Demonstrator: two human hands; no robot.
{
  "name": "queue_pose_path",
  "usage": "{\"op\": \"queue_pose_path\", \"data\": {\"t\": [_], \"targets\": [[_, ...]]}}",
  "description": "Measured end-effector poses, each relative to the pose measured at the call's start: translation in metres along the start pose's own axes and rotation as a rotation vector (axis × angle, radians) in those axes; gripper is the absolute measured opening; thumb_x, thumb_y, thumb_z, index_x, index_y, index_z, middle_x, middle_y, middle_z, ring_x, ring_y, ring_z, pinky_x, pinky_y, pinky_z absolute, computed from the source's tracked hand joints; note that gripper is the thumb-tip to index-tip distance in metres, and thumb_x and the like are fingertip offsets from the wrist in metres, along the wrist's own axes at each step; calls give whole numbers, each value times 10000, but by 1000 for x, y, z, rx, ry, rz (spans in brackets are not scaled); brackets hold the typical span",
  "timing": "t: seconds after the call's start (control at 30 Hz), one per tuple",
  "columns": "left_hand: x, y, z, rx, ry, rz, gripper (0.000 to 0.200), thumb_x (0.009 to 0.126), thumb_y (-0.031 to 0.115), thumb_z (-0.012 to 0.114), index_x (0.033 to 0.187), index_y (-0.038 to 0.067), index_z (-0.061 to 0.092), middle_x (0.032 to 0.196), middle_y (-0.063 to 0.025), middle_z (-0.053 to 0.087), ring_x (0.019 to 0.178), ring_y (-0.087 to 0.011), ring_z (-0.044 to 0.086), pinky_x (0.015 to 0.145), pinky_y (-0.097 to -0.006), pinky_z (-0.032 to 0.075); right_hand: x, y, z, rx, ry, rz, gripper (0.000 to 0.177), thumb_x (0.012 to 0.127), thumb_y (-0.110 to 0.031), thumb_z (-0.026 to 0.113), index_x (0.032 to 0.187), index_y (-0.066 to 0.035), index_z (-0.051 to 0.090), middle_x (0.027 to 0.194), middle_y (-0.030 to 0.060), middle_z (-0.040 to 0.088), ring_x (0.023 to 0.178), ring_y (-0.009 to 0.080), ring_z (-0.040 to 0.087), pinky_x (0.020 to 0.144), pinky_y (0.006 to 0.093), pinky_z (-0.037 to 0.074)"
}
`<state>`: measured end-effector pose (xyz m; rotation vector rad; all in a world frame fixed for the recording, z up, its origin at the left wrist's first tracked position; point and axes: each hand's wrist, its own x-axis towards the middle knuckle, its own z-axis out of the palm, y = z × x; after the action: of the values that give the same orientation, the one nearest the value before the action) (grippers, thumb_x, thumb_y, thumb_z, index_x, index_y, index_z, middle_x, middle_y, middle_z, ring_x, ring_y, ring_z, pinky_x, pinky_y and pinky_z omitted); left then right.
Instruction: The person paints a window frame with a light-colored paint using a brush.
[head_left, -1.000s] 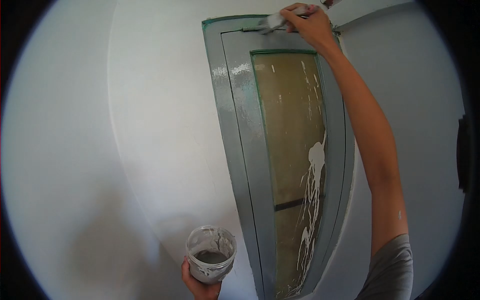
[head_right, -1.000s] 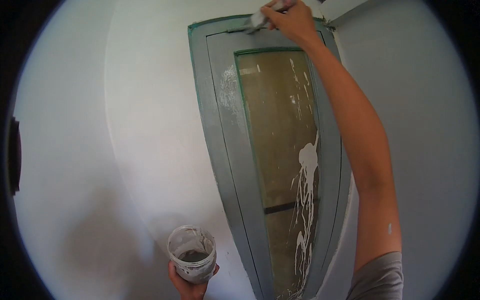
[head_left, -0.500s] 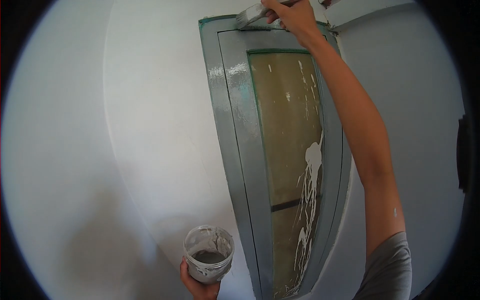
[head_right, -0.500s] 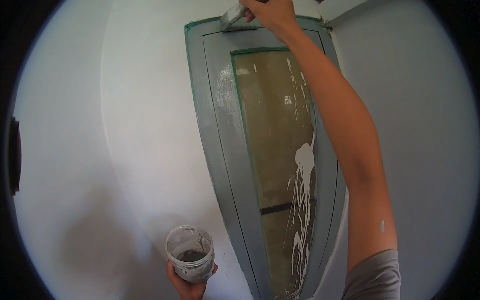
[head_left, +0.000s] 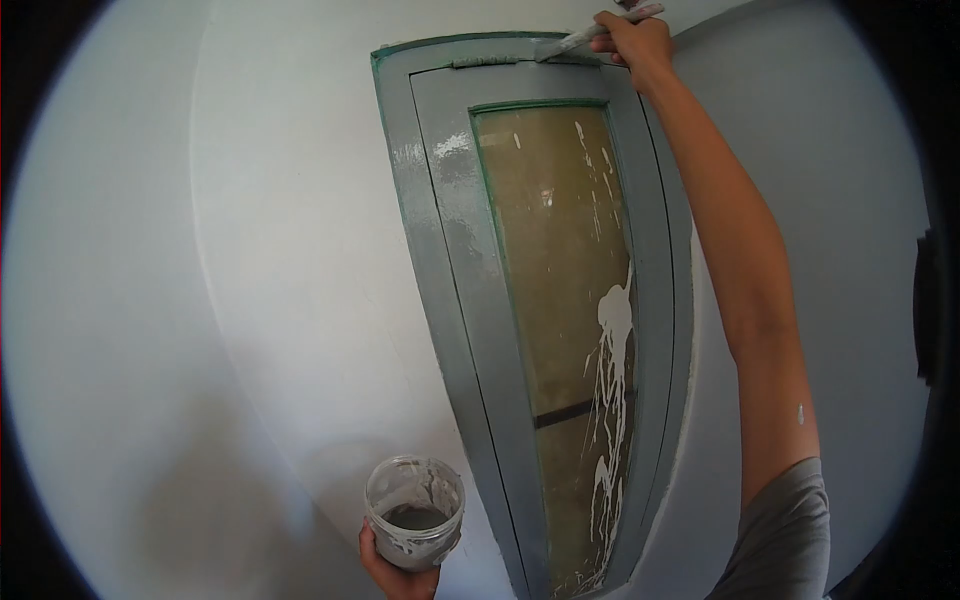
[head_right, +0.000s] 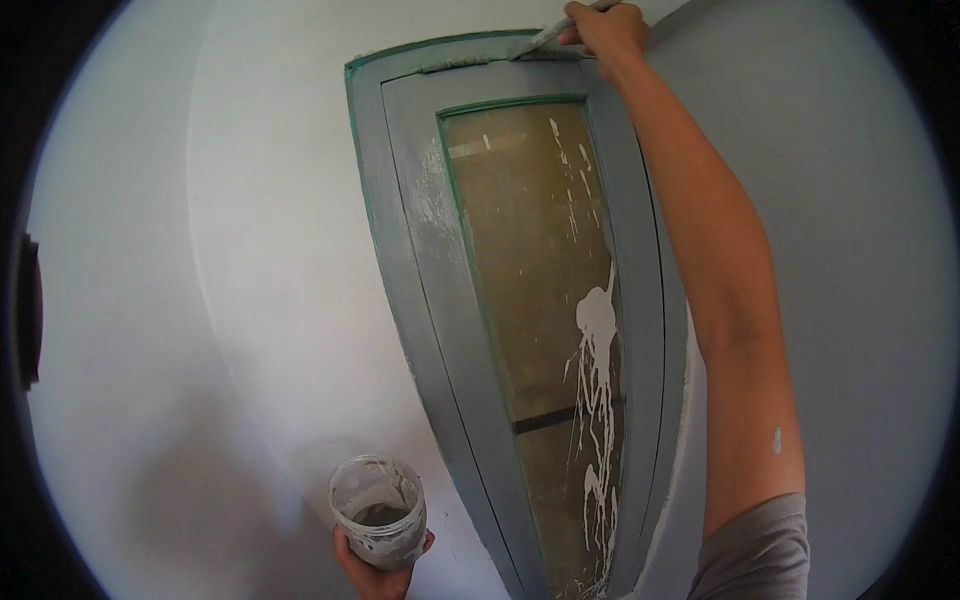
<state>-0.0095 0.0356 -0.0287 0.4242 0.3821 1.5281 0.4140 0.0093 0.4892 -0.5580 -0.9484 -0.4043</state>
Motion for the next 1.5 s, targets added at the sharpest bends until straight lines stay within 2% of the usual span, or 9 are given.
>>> {"op": "queue_pose_path", "data": {"t": [0.23, 0.33, 0.53, 0.63, 0.67, 0.77, 0.87, 1.37, 1.5], "targets": [[7, -3, -11, -16, -1, -4, 601, 969, 471, 439, 1381, 45, 545, 1299, -204, 632, 1154, -440, 627, 881, -664, 542, -2, -29, -13, -47, -14, -18, 230, 885, -161, 691, 800, 53, 700, 685, 130, 696, 540, 190, 655, 479, 309, 480], [5, -4, -9, -8, 26, -8, 607, 968, 480, 439, 1381, 48, 545, 1306, -203, 628, 1169, -437, 619, 886, -660, 541, -18, -41, 25, 81, -143, -118, 227, 881, -163, 702, 806, 51, 704, 683, 125, 695, 552, 193, 662, 489, 308, 488], [4, -8, -8, -32, 3, 12, 612, 962, 482, 460, 1374, 38, 547, 1305, -200, 629, 1171, -425, 622, 906, -633, 547, -37, -36, 80, 130, -267, -70, 170, 870, -109, 723, 809, 49, 714, 687, 131, 706, 533, 194, 670, 445, 284, 474], [-1, -7, -6, -41, 17, 40, 610, 961, 473, 469, 1373, 30, 547, 1306, -200, 630, 1175, -418, 622, 924, -626, 545, -31, -21, 62, 19, -196, -21, 208, 871, -127, 726, 759, 47, 708, 675, 119, 705, 545, 186, 679, 441, 284, 471], [-3, -7, -6, -45, 23, 46, 608, 961, 470, 471, 1372, 28, 547, 1306, -201, 630, 1176, -415, 622, 931, -625, 544, -12, 3, 59, 36, -198, -58, 233, 863, -126, 703, 729, 64, 701, 667, 154, 703, 540, 218, 683, 462, 331, 502], [1, -9, -13, -18, 52, 53, 595, 964, 456, 473, 1369, 28, 552, 1311, -203, 628, 1183, -411, 620, 944, -617, 543, 15, 35, 27, -57, -187, -47, 267, 884, -270, 731, 864, -4, 743, 713, 65, 739, 636, 113, 708, 561, 248, 503], [-4, -5, 0, -23, 73, 45, 587, 964, 448, 477, 1366, 28, 557, 1320, -201, 624, 1189, -411, 618, 942, -609, 548, 21, 35, 1, -192, -147, -114, 343, 875, -296, 739, 882, 47, 736, 725, 79, 745, 640, 124, 713, 569, 225, 507], [-10, 0, 14, -29, 69, -2, 561, 970, 426, 469, 1361, 35, 562, 1334, -194, 613, 1215, -406, 600, 971, -609, 536, 57, 43, -51, -837, 29, -388, 391, 863, -365, 653, 948, 2, 759, 629, 88, 720, 682, 212, 731, 745, 346, 578], [-9, -1, 15, -9, 115, 19, 555, 970, 427, 469, 1360, 43, 566, 1337, -189, 610, 1216, -402, 598, 967, -605, 538, 46, 39, -33, -822, 31, -406, 295, 858, -257, 694, 870, 34, 735, 676, 141, 719, 639, 226, 714, 628, 359, 562]]}}
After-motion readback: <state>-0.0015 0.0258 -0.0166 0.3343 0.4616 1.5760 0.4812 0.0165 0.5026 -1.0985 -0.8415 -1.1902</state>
